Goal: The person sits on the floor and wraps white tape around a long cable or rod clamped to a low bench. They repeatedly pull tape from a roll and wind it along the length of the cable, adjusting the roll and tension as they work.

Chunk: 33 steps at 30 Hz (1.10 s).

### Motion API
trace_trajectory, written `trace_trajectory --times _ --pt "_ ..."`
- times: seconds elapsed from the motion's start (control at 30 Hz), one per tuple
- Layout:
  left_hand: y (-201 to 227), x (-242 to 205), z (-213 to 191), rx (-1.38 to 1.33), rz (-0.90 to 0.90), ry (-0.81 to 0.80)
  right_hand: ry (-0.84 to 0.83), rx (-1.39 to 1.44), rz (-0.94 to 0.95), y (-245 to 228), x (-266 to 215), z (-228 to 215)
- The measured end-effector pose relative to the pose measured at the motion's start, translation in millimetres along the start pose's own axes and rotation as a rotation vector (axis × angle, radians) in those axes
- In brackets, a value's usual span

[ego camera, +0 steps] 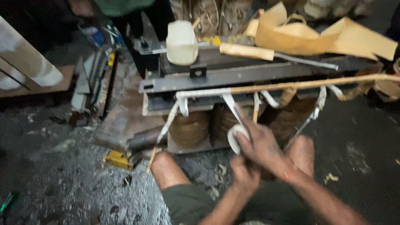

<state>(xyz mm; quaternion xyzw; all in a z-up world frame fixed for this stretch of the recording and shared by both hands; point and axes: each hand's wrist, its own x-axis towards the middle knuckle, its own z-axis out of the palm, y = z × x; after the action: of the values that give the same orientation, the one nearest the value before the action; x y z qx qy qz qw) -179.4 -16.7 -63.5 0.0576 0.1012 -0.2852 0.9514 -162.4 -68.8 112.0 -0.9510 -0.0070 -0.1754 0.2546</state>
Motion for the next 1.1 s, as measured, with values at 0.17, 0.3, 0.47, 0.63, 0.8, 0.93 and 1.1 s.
trace_trajectory --times 0.17,0.3,0.47,0.63,0.8,0.93,1.1 --pt "15 -13 -18 0.216 0.108 -0.362 -0.312 -0.284 0.191 -3 -35 -94" --pt "81 46 11 0.36 0.332 -0.192 -0.181 -0.209 0.097 -23 48 -173" --pt "115 108 91 0.243 0.087 -0.352 -0.023 -0.189 0.016 -22 235 -95" --pt "115 119 106 -0.126 -0.058 -0.562 -0.548 -0.57 -0.023 -15 242 14" --pt "100 129 89 0.07 0.236 -0.518 -0.371 -0.461 -0.088 -35 215 -13" --pt "65 83 50 -0.113 0.063 -0.229 0.227 -0.073 -0.173 -31 143 -40" --pt "31 38 18 -0.174 -0.021 -0.143 0.295 -0.093 -0.344 -25 34 -18"
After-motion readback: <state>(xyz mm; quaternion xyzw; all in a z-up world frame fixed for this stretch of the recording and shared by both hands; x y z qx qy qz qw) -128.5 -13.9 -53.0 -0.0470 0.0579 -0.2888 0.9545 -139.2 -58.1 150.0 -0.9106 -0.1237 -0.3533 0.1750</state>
